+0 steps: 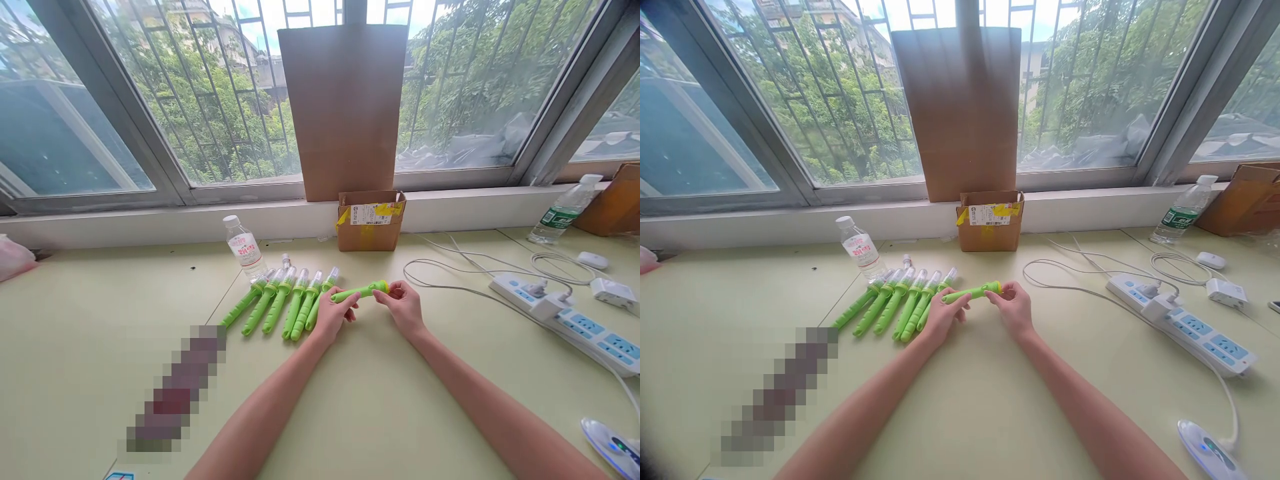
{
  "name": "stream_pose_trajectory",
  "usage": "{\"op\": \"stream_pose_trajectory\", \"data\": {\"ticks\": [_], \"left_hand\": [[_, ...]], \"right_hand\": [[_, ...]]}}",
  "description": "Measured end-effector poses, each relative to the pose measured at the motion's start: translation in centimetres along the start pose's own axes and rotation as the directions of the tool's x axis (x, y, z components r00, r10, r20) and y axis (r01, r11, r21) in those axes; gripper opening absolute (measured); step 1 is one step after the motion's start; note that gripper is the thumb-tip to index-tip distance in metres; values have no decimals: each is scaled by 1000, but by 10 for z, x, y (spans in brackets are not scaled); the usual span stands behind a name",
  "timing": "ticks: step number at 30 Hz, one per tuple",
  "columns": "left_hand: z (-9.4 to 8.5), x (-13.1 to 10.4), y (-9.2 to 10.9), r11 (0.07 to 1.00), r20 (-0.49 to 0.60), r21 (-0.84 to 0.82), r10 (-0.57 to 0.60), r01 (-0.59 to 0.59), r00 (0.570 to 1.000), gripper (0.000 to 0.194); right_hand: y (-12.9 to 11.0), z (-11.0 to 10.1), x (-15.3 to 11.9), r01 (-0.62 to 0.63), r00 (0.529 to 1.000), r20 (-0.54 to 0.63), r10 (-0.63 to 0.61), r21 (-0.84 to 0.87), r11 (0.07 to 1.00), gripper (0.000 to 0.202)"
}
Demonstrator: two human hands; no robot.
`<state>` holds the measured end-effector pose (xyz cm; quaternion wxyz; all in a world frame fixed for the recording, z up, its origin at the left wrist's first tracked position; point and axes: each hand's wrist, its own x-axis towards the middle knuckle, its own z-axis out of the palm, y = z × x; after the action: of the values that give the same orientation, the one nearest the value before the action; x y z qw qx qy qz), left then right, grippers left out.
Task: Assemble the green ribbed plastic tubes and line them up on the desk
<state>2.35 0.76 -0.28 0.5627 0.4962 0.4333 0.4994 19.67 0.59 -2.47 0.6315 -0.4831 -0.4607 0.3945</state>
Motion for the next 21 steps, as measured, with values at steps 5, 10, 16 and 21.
{"op": "stream_pose_trajectory", "data": {"ticks": [5,10,16,21], "left_hand": [[0,0,2,1000,-26,9,-22,23,999,41],[0,0,5,999,-70,-13,-48,47,996,43],[1,0,7,998,-76,-15,-56,55,996,45],[0,0,9,997,-55,-3,-76,76,996,44]], "right_hand": [[-2,1,-2,14,1000,8,-14,-7,1000,42],[-5,5,-5,61,997,48,-60,-18,998,51],[-6,6,-6,84,996,21,-84,-4,996,52],[-7,7,-8,121,993,3,-121,4,993,46]]}}
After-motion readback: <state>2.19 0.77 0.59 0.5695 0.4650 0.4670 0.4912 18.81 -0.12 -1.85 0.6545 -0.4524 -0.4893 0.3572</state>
